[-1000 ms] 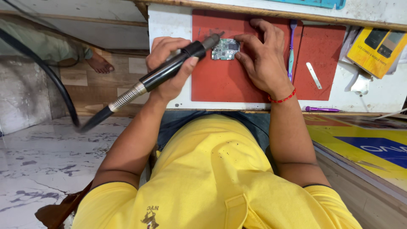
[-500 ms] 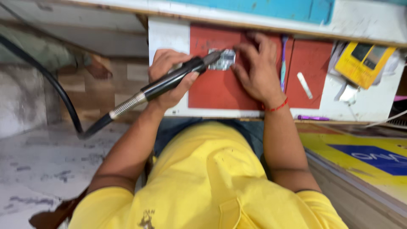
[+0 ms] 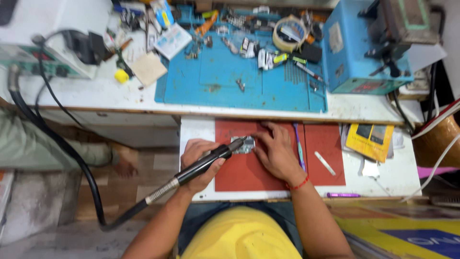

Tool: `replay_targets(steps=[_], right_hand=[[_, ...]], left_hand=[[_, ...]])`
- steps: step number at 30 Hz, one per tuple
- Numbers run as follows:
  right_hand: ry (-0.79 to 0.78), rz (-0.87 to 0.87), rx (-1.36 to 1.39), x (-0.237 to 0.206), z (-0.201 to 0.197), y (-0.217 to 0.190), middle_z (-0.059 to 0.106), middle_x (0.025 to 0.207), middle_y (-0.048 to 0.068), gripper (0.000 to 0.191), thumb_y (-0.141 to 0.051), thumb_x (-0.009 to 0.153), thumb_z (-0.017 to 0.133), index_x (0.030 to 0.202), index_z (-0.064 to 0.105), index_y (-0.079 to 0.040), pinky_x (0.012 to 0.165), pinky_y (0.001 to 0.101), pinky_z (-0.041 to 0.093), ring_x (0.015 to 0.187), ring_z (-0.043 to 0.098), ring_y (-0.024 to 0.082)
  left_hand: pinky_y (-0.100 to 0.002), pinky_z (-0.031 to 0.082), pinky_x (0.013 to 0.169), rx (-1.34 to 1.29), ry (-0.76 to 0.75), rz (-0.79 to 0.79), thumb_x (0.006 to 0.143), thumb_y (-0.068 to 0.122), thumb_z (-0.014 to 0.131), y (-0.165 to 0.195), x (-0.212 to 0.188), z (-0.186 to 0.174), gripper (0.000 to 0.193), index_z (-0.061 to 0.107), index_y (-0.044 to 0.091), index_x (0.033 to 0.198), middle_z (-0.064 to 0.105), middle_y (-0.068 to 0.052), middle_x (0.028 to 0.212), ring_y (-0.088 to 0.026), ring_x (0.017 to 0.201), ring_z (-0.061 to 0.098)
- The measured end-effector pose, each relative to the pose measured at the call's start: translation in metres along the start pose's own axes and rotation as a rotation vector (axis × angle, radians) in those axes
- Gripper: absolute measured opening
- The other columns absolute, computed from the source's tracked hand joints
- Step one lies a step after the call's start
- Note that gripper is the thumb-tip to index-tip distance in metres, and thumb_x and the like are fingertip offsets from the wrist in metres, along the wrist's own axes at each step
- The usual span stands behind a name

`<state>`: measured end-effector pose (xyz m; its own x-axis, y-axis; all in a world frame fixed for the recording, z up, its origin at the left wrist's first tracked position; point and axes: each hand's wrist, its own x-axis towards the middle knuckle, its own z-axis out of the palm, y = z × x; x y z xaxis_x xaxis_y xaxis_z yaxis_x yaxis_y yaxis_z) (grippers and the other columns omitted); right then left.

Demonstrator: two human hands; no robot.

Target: The person cleans a small circuit board with a toothbrush and then uses a hot air gun to heat the board. The person holds the board with one hand while applying the tool with the other.

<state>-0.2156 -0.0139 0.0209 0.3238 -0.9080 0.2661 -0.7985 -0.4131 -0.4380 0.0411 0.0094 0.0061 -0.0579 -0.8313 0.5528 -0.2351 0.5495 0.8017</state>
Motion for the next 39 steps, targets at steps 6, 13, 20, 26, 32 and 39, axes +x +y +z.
replay_targets(steps=[6,13,20,26,32,39], right_hand=[[-0.051,0.036,0.015,0.001,-0.001,0.001,0.049,0.142,0.020,0.039,-0.017,0.086,0.075,0.124,0.067,-0.014,0.109,0.0520,0.036,0.129,0.043,0.043],[-0.038,0.025,0.022,-0.001,-0.001,0.001,0.050,0.142,0.019,0.037,-0.017,0.087,0.074,0.124,0.067,-0.014,0.110,0.0513,0.037,0.129,0.044,0.042],[-0.027,0.004,0.008,-0.001,-0.002,-0.001,0.050,0.141,0.020,0.037,-0.014,0.087,0.074,0.124,0.068,-0.013,0.109,0.0522,0.037,0.128,0.045,0.044],[-0.017,-0.035,0.006,-0.008,0.001,0.003,0.050,0.144,0.020,0.038,-0.012,0.091,0.075,0.128,0.067,-0.011,0.113,0.0520,0.038,0.132,0.044,0.043],[-0.052,-0.023,0.017,-0.012,-0.003,0.004,0.047,0.145,0.021,0.039,-0.012,0.091,0.077,0.129,0.068,-0.013,0.114,0.0523,0.037,0.133,0.042,0.043],[-0.073,0.002,0.046,-0.010,-0.005,0.000,0.048,0.147,0.020,0.039,-0.012,0.092,0.077,0.129,0.068,-0.013,0.114,0.0512,0.037,0.133,0.042,0.043]], left_hand=[[-0.039,0.053,0.089,-0.011,-0.037,-0.019,0.082,0.028,0.082,-0.003,-0.001,0.000,0.033,0.071,0.004,0.102,0.074,-0.010,0.096,-0.027,0.097,0.065],[-0.039,0.053,0.092,0.018,-0.018,0.019,0.084,0.027,0.081,-0.003,-0.004,0.001,0.033,0.070,0.004,0.104,0.074,-0.010,0.099,-0.027,0.100,0.063],[-0.042,0.051,0.094,-0.025,-0.067,0.054,0.086,0.027,0.080,-0.001,-0.002,-0.002,0.032,0.070,0.005,0.106,0.073,-0.009,0.101,-0.029,0.099,0.064],[-0.042,0.051,0.095,0.005,-0.091,0.058,0.089,0.029,0.080,-0.006,-0.008,-0.002,0.031,0.070,0.005,0.107,0.073,-0.009,0.101,-0.028,0.100,0.065],[-0.039,0.052,0.095,-0.045,-0.054,0.002,0.094,0.031,0.077,-0.011,-0.012,0.003,0.029,0.070,0.006,0.106,0.075,-0.005,0.100,-0.022,0.100,0.065],[-0.036,0.051,0.096,-0.016,0.000,-0.026,0.093,0.033,0.078,-0.006,-0.011,0.003,0.031,0.070,0.005,0.104,0.074,-0.007,0.098,-0.023,0.102,0.064]])
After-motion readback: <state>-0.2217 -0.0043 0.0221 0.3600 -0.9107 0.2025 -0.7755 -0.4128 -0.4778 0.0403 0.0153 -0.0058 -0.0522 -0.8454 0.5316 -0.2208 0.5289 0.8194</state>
